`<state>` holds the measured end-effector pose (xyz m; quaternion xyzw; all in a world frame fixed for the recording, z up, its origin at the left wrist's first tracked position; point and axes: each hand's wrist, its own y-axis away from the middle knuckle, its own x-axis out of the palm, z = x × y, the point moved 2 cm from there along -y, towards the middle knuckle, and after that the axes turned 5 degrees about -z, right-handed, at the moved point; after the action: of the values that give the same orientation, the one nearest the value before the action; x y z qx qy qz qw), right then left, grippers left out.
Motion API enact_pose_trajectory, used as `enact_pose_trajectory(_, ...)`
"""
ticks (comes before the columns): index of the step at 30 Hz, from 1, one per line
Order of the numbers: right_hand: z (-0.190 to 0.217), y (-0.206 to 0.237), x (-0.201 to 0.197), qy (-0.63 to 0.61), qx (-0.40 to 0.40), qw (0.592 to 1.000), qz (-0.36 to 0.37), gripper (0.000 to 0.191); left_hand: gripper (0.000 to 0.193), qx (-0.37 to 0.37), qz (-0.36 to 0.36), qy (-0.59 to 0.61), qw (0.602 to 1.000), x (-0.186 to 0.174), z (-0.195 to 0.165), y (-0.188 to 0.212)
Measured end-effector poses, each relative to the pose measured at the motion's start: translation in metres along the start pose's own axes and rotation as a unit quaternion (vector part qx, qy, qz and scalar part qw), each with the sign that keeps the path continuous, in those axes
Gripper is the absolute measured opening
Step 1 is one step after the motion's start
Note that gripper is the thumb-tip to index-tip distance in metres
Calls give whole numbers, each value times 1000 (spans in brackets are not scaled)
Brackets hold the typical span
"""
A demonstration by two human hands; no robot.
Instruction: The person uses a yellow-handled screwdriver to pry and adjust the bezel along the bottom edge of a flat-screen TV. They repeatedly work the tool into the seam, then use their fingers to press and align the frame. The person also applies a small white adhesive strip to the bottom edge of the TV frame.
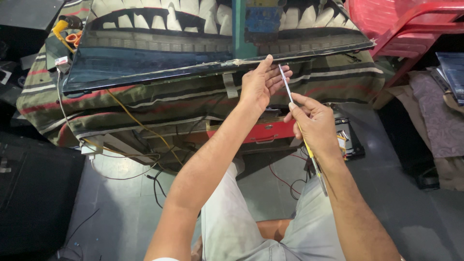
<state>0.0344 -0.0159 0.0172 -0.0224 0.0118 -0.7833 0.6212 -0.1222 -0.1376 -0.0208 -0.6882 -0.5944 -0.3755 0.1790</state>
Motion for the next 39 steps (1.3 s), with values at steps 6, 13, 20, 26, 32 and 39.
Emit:
enact_pose_trajectory(6, 1, 0, 0, 5, -2, 1000, -1, 36, 43, 1, 1, 1, 1000, 0, 1, -1)
enact_pose_trajectory(13, 6, 0, 1, 2, 2, 1000, 2, 36, 41, 4, 0, 3, 1000, 1, -2, 0)
enact_pose_trajectory(20, 5, -1, 0, 0, 6, 1000, 1, 37, 40, 5, 3, 2, 1000, 1, -2, -1)
enact_pose_trajectory(26, -2, -2, -3, -23, 8, 1000, 8, 38, 40, 12, 9, 9, 1000, -3, 3, -3)
enact_pose_trajectory(32, -3, -1, -9, -33, 0, 999, 17, 38, 39, 5, 6, 9, 1000, 1, 6, -4)
enact_pose_trajectory(39, -2, -2, -16, -36, 4, 999, 21, 39, 39, 12, 0, -3, 1000, 8, 6, 0)
